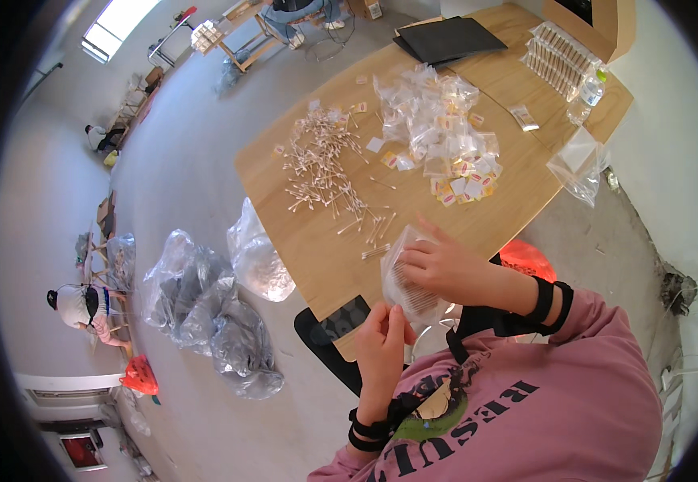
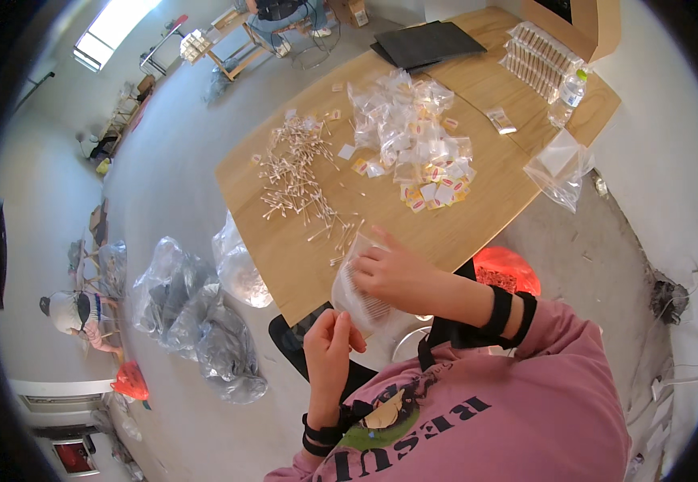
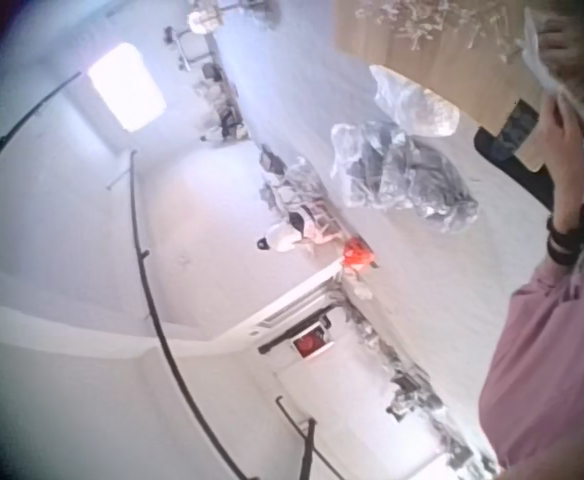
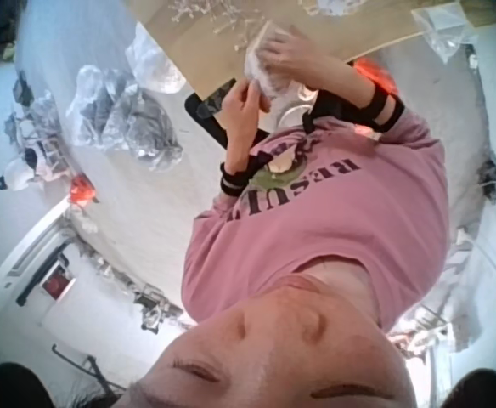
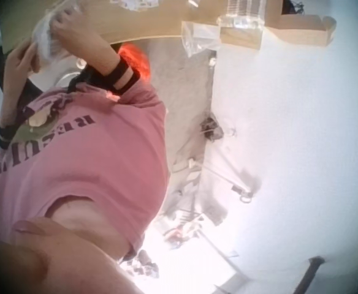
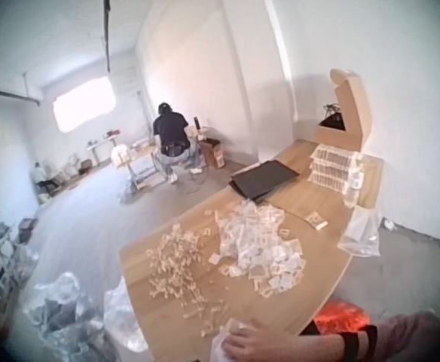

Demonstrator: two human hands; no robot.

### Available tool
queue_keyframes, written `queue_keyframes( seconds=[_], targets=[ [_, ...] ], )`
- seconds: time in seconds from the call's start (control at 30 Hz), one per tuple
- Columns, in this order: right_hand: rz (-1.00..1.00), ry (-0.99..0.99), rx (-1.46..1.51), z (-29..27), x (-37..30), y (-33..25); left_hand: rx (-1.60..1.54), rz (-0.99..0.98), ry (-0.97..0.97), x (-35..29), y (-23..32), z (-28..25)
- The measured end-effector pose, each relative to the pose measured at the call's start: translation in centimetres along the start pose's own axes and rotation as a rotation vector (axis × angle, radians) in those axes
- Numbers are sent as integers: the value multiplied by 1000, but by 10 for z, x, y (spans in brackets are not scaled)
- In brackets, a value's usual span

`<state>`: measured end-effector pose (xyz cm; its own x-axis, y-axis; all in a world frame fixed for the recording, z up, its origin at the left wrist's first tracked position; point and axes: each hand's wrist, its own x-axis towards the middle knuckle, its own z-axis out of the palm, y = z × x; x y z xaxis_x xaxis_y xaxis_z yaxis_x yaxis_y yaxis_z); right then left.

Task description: Sorting cotton swabs and placing them into individual plastic bags.

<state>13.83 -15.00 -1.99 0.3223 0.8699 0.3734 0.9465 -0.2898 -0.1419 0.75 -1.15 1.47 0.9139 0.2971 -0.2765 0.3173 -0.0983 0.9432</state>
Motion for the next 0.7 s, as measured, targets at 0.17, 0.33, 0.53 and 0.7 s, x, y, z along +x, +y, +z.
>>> queue_keyframes(
  seconds=[0.17, 0.33, 0.53, 0.7],
  targets=[
    [175, 47, 78, -14, -13, -4, 370, 73, 120, -7, 6, 1],
    [508, 405, 155, -22, -23, -10, 601, 526, 148, -5, 40, 13],
    [831, 148, 649, -6, -48, -23, 1134, 550, -131, 45, 14, 44],
    [692, 205, 776, -17, -36, -36, 1257, 432, -153, 61, 5, 48]
  ],
)
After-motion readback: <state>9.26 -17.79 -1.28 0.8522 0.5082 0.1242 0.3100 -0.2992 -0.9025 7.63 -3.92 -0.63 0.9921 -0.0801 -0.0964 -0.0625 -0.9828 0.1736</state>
